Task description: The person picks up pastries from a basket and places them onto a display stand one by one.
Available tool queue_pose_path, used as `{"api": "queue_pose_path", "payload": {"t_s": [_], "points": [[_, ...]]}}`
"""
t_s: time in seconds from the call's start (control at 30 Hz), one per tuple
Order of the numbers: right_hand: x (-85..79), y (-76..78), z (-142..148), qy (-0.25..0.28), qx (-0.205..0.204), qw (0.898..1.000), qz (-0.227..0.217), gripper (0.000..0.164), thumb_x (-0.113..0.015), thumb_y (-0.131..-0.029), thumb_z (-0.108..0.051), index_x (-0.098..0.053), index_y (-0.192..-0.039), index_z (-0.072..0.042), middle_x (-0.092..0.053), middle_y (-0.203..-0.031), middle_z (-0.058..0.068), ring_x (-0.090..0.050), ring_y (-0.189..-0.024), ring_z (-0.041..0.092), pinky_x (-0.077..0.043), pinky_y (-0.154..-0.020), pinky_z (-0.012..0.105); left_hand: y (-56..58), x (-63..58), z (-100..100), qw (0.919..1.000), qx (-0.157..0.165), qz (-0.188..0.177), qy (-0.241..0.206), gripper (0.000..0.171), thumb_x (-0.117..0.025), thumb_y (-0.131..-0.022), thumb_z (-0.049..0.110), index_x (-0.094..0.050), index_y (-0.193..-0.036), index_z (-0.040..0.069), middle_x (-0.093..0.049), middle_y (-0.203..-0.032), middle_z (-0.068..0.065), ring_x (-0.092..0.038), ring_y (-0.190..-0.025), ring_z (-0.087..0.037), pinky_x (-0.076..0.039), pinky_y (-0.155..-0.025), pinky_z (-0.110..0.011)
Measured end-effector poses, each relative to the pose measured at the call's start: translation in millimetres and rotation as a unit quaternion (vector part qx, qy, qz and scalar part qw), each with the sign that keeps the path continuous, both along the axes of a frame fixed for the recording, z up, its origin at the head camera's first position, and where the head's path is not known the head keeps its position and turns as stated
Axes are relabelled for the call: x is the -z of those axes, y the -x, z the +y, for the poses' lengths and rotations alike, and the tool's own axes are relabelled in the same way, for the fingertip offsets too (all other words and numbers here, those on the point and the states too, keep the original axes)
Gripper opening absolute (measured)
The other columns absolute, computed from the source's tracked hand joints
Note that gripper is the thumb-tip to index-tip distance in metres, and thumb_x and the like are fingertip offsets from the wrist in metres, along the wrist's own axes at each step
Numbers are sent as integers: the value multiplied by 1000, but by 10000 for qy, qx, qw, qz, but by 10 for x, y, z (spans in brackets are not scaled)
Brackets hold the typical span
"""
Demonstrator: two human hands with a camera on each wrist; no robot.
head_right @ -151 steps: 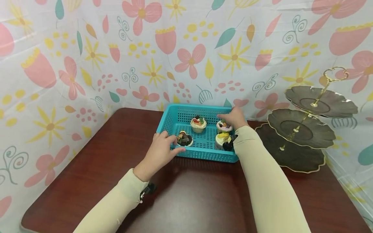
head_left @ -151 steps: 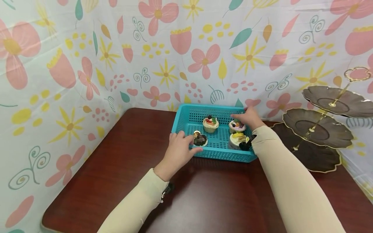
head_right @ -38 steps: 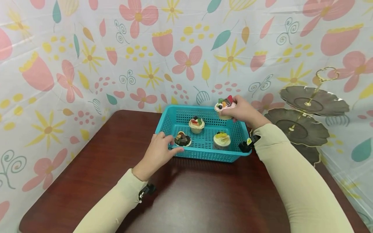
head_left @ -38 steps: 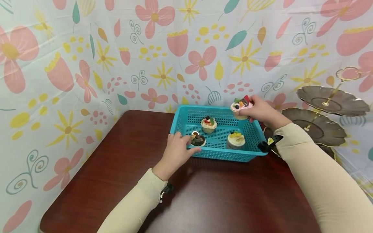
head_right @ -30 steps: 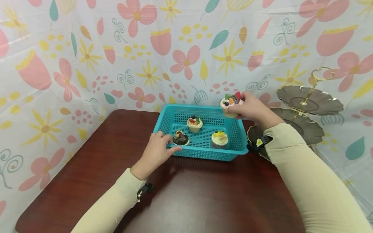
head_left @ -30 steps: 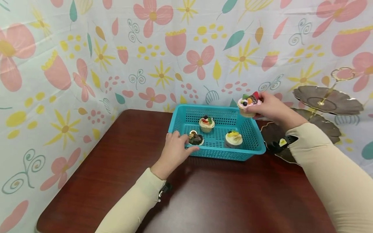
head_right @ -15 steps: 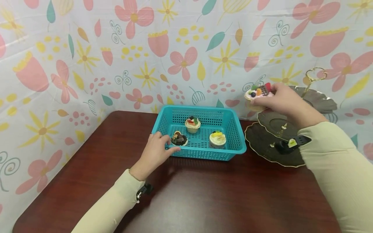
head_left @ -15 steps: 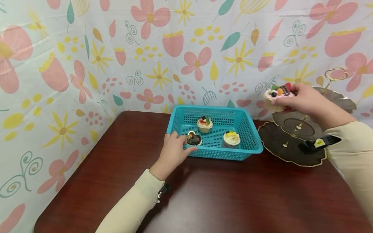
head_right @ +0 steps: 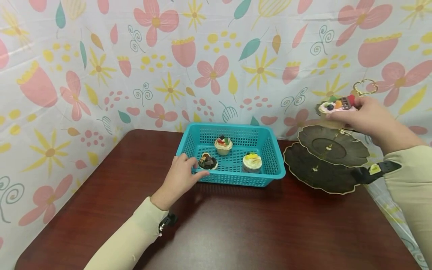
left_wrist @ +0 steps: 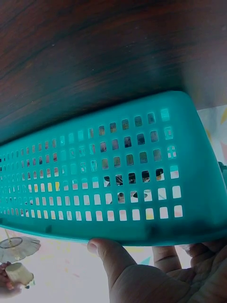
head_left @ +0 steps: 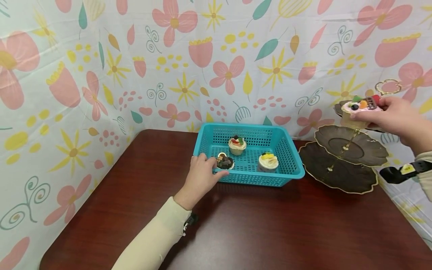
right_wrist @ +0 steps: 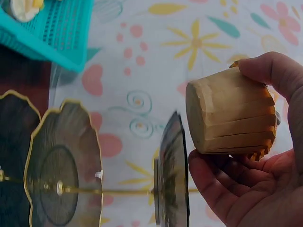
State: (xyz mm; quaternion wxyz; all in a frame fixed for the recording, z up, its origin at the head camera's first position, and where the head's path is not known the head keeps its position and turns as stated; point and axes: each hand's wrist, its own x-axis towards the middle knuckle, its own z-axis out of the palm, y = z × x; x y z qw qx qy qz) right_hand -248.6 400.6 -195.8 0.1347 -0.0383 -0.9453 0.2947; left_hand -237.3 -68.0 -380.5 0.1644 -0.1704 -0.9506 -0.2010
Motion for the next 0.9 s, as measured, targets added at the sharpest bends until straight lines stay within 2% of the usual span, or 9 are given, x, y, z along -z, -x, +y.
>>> {"api": "queue_pose_path", "payload": {"t_s": [0.13,0.23,0.43,0.7,0.9], "points": [[12,31,168,87,134,9998,-95,63,-68,-94,-41,-42,-111,14,-56,-74,3,-54,-57,2,-50,-51,22,3,12,3,9999,-1,86,61,48,-73,-85,59,-53,-78,16,-41,-79,0,-40,-84,-19,-33,-81,-39],[19,57,277,102,250,9994,-197,64,-66,-95,-41,-43,-109,18,-57,-74,5,-54,-56,2,-51,-50,24,0,12,6,9999,8,123,104,48,-73,-86,59,-55,-78,15,-41,-78,0,-40,-82,-18,-33,-81,-40],[43,89,376,22,390,9982,-450,72,-64,-96,-42,-45,-116,25,-60,-68,3,-56,-53,2,-52,-50,25,-10,20,2,9999,6,127,104,48,-73,-86,58,-54,-77,15,-41,-78,0,-39,-81,-18,-33,-80,-40],[66,165,455,60,452,9973,-577,72,-65,-96,-43,-49,-112,25,-59,-68,2,-58,-55,6,-53,-52,28,5,26,9,9998,21,144,160,50,-72,-85,60,-50,-76,16,-41,-77,1,-38,-80,-17,-32,-79,-38],[79,218,449,279,452,9968,-589,68,-65,-96,-39,-49,-110,26,-58,-67,-2,-58,-55,3,-54,-52,27,24,9,3,9993,0,262,268,51,-72,-86,60,-49,-75,16,-40,-75,0,-38,-78,-17,-32,-77,-38]]}}
